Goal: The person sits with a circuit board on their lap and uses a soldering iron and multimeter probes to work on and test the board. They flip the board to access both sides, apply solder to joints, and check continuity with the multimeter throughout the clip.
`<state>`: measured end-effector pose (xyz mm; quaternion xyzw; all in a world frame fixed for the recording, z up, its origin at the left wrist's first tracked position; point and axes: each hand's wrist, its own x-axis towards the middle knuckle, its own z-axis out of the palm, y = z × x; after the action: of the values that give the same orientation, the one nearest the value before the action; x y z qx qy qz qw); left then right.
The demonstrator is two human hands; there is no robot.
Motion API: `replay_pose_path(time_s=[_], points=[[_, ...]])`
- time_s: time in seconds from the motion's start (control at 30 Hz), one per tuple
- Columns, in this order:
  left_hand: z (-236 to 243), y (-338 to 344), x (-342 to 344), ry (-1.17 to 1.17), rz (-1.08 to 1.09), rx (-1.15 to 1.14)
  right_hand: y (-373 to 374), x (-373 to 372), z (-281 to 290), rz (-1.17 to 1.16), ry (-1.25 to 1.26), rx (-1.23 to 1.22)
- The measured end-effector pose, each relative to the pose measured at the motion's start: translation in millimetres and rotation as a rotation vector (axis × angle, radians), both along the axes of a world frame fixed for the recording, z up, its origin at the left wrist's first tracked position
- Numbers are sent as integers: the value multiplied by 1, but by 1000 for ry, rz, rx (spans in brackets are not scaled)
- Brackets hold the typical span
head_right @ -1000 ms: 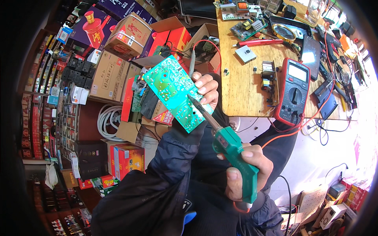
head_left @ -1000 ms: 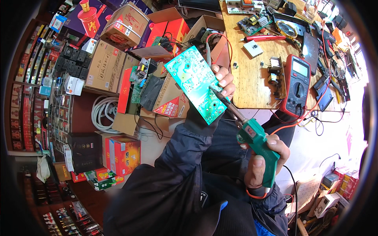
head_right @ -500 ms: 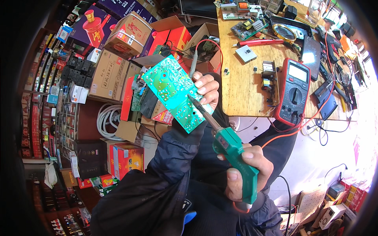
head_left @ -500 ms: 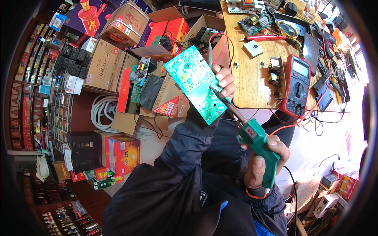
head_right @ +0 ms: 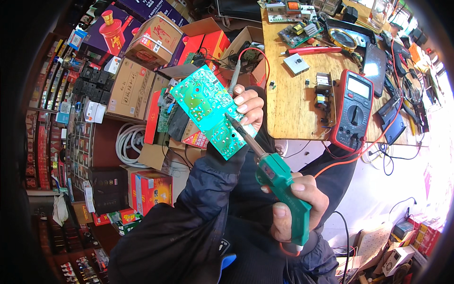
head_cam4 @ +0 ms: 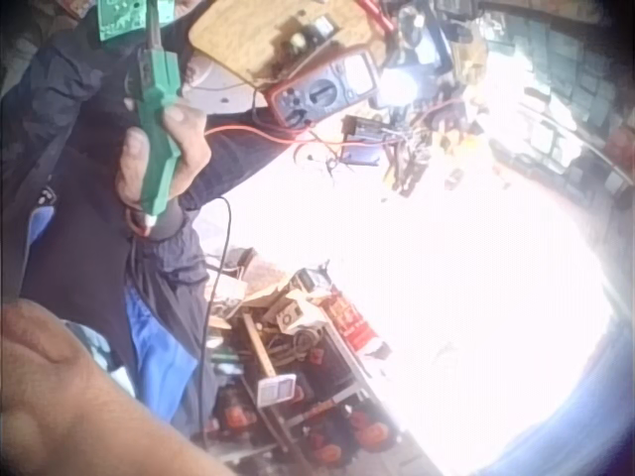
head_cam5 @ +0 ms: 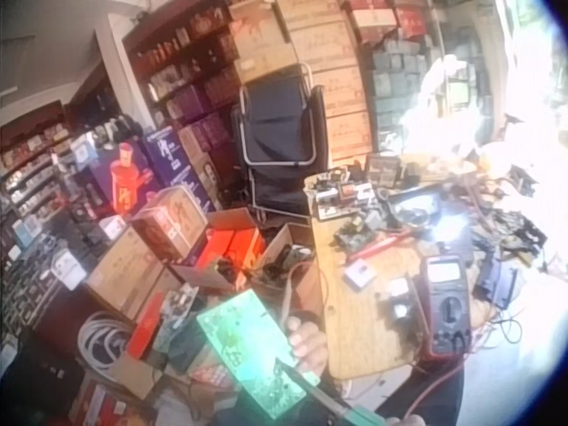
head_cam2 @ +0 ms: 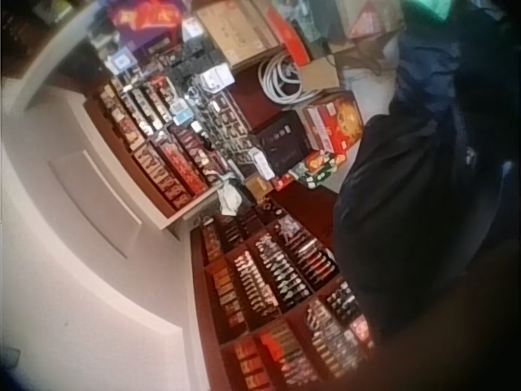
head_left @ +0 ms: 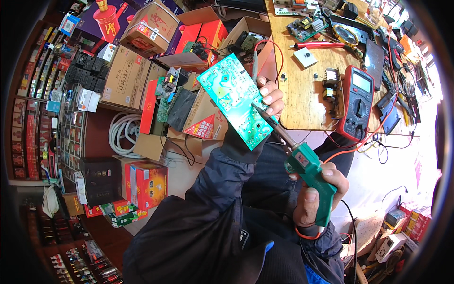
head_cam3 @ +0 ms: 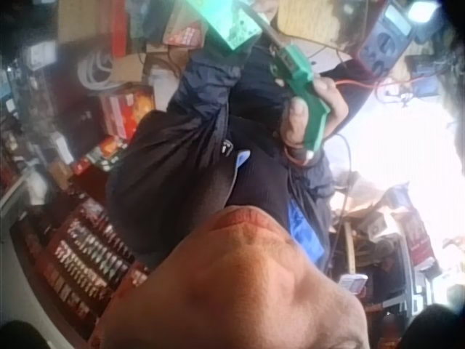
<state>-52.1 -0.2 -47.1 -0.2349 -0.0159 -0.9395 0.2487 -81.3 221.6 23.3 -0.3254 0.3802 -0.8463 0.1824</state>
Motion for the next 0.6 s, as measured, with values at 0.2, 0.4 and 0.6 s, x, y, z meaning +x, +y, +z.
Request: replay_pose_path(time_s=[0.2, 0.4, 0.6], points=[[2, 2, 1, -18, -7, 12, 0, -2, 0, 6, 19, -1], [3, 5, 0, -54, 40, -7, 1, -2, 0, 8, 31, 5], [4, 4, 0, -73, 62, -7, 1, -2, 1, 8, 33, 13]])
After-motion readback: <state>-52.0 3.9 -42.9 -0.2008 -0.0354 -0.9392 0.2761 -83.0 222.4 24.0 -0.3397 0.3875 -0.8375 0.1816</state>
